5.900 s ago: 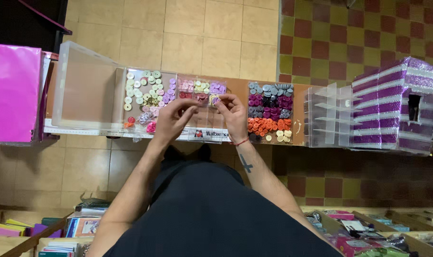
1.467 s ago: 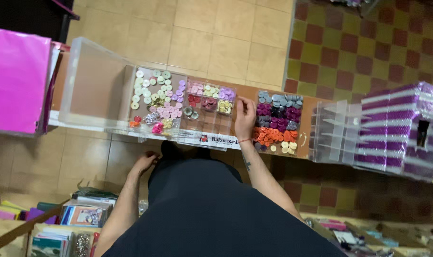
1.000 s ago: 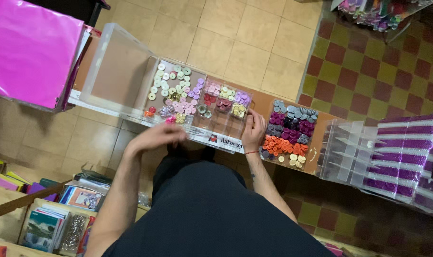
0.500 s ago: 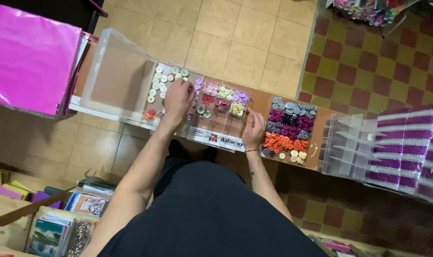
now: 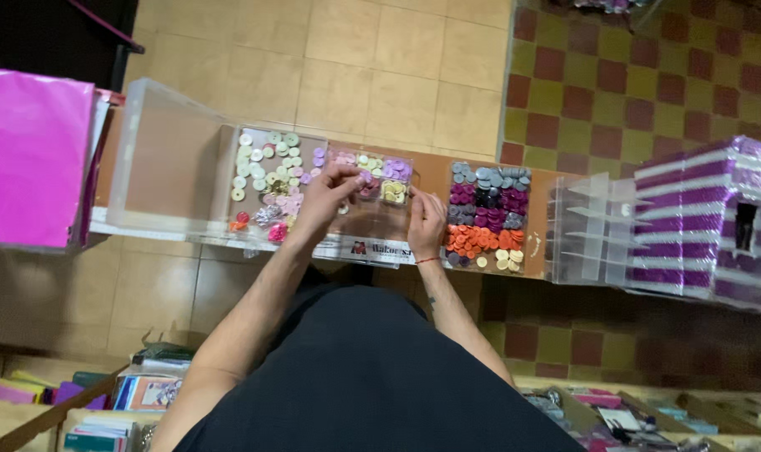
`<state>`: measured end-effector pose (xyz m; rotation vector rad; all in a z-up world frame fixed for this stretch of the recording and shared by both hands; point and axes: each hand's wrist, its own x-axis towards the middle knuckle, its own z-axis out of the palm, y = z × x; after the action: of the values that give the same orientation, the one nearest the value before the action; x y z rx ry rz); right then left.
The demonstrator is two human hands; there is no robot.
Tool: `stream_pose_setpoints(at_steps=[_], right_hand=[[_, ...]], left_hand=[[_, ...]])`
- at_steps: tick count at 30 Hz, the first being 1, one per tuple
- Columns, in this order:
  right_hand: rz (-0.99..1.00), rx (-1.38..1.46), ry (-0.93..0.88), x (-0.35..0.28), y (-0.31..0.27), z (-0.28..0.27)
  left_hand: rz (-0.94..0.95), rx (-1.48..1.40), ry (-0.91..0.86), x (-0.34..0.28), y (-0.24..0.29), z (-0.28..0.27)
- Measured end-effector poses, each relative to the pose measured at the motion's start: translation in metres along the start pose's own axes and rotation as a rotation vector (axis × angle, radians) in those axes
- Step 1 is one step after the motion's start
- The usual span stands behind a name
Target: The person picks up and sorts small colorful buttons into different compartments of a plastic organizer tray by hand.
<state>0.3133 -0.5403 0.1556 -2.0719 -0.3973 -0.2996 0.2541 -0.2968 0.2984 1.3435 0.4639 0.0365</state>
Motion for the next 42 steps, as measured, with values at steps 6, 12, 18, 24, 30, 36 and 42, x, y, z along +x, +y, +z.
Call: stream_pose_setpoints(at_steps=[6,12,18,24,30,36,42], right_hand=[[0.024,-0.005,-0.007,0.001,0.001,0.001],[-0.005,0.009,0.007,0.002,0.002,0.003],[-0.01,0.02,-0.008,0.003,-0.001,0.001],[-0.001,0.022,-0.002,0.003,-0.004,0.0],[0.004,0.033,-0.007,0.006,-0.018,-0.007],[-0.002,0.015,0.006,0.003,-0.008,-0.002],[-0.006,0.012,-0.008,0.0,0.005,0.003]], left_hand=[[-0.139,-0.134,-0.059,-0.013,0.027,0.034],[0.689,0.514,0.12,0.028,-0.053,0.025],[1.376,0.97,0.073,0.027,-0.031,0.01],[1.212,0.9,0.141,0.037,-0.064,0.018],[0.507,0.403,0.068,0.032,-0.068,0.038],[0.389,0.349,0.074,0.034,-0.025,0.058],[0.461,0.48,0.064,0.039,-0.028,0.049]])
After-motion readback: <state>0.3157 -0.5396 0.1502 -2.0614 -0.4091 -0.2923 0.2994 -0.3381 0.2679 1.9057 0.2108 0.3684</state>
